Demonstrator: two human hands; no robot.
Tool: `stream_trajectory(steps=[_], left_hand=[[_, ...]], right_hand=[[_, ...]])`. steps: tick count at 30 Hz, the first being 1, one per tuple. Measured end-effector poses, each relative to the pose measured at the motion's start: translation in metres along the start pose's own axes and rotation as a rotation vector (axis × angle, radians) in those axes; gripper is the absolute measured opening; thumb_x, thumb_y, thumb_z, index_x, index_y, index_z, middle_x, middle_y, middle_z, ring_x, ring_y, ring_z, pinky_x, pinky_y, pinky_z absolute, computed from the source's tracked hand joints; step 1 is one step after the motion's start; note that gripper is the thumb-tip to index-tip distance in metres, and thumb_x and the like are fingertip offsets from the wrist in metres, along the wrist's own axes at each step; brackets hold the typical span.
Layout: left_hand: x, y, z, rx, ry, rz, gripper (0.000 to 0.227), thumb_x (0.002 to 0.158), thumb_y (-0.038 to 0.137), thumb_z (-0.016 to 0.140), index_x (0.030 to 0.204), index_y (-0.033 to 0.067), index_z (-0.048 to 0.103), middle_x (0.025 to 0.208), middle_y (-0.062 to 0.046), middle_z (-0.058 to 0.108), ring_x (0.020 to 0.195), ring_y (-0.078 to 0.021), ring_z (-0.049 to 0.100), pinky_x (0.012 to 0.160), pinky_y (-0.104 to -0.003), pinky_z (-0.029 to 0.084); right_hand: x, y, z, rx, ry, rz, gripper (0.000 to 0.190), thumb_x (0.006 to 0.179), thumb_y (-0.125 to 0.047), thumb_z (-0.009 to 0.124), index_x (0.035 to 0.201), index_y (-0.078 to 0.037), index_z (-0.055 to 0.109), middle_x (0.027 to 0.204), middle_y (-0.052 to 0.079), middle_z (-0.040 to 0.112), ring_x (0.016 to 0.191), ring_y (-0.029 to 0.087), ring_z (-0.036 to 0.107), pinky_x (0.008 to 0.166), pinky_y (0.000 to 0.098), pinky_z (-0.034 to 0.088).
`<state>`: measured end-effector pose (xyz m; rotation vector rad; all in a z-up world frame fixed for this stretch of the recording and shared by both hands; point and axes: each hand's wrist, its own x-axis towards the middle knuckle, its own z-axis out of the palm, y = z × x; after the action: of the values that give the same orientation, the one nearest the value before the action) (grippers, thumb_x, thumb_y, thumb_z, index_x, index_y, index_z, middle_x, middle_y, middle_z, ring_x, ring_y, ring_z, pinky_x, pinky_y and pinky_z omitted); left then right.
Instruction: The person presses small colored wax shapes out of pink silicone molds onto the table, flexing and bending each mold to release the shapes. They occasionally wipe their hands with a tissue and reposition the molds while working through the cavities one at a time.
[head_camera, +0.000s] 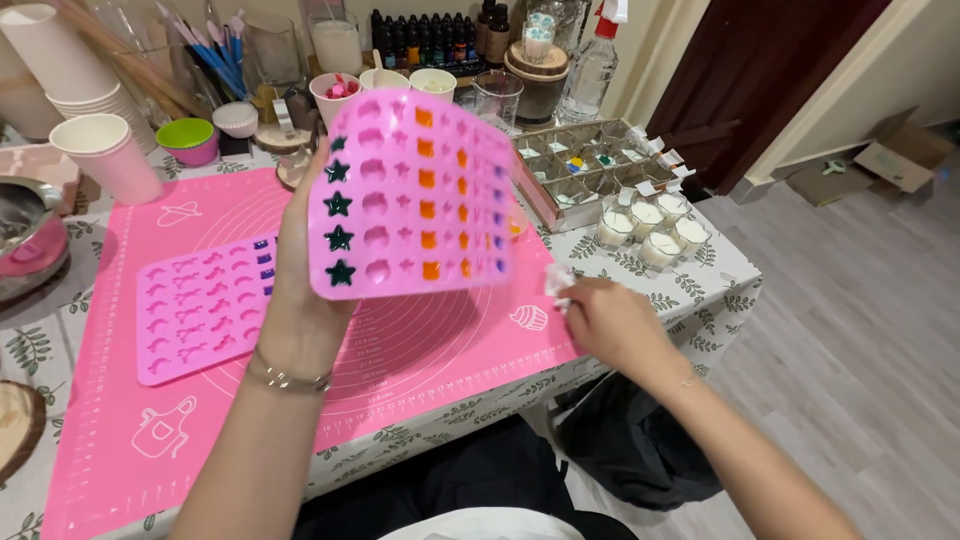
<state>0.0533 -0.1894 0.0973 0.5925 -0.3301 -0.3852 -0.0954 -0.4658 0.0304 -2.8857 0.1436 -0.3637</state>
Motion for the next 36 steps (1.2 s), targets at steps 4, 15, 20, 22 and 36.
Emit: stream_trajectory(steps=[4, 15, 20, 22, 36], left_hand=[[-0.024, 0.002, 0.006, 0.431, 0.337, -0.138, 0.023, 0.097, 0.028, 0.049, 0.107, 0.0194, 0.068, 0.091, 0.006, 0.073, 0.081, -0.0070, 0.069, 0.071, -0.025, 0.058], [-0.032, -0.012, -0.048, 1.400, 0.330, -0.027, 0.028, 0.104, 0.028, 0.050, 0.092, 0.0024, 0.053, 0.064, -0.006, 0.046, 0.058, -0.0138, 0.042, 0.053, -0.034, 0.038], [-0.036, -0.009, -0.063, 1.456, 0.386, 0.027, 0.028, 0.103, 0.029, 0.051, 0.095, 0.0026, 0.054, 0.065, -0.008, 0.051, 0.059, -0.0151, 0.045, 0.055, -0.034, 0.042], [-0.038, 0.000, -0.071, 1.453, 0.426, 0.087, 0.027, 0.104, 0.026, 0.051, 0.094, 0.0012, 0.054, 0.067, -0.008, 0.049, 0.061, -0.0138, 0.044, 0.056, -0.034, 0.040], [-0.053, 0.002, -0.064, 1.407, 0.458, 0.075, 0.032, 0.106, 0.030, 0.051, 0.089, 0.0022, 0.054, 0.062, -0.004, 0.044, 0.057, -0.0116, 0.038, 0.050, -0.033, 0.033]], right_hand=[[-0.008, 0.001, -0.029, 0.040, 0.180, 0.067, 0.024, 0.087, -0.014, 0.058, 0.102, -0.010, 0.077, 0.100, 0.012, 0.074, 0.088, 0.035, 0.070, 0.078, 0.0467, 0.056], [0.053, -0.008, 0.035, 0.220, 0.229, -0.319, 0.026, 0.088, -0.004, 0.066, 0.113, 0.002, 0.071, 0.105, 0.018, 0.070, 0.098, 0.038, 0.061, 0.089, 0.0445, 0.051], [0.060, -0.010, 0.044, 0.120, 0.175, -0.389, 0.029, 0.083, -0.003, 0.067, 0.112, -0.002, 0.072, 0.108, 0.014, 0.068, 0.108, 0.035, 0.056, 0.095, 0.0419, 0.050], [0.058, -0.015, 0.037, 0.061, 0.142, -0.322, 0.023, 0.088, -0.002, 0.065, 0.110, -0.003, 0.073, 0.104, 0.015, 0.065, 0.104, 0.034, 0.053, 0.093, 0.0422, 0.049], [0.072, 0.005, 0.047, 0.034, 0.204, -0.273, 0.009, 0.088, -0.006, 0.068, 0.090, 0.002, 0.071, 0.096, 0.015, 0.064, 0.098, 0.034, 0.056, 0.088, 0.0422, 0.050]])
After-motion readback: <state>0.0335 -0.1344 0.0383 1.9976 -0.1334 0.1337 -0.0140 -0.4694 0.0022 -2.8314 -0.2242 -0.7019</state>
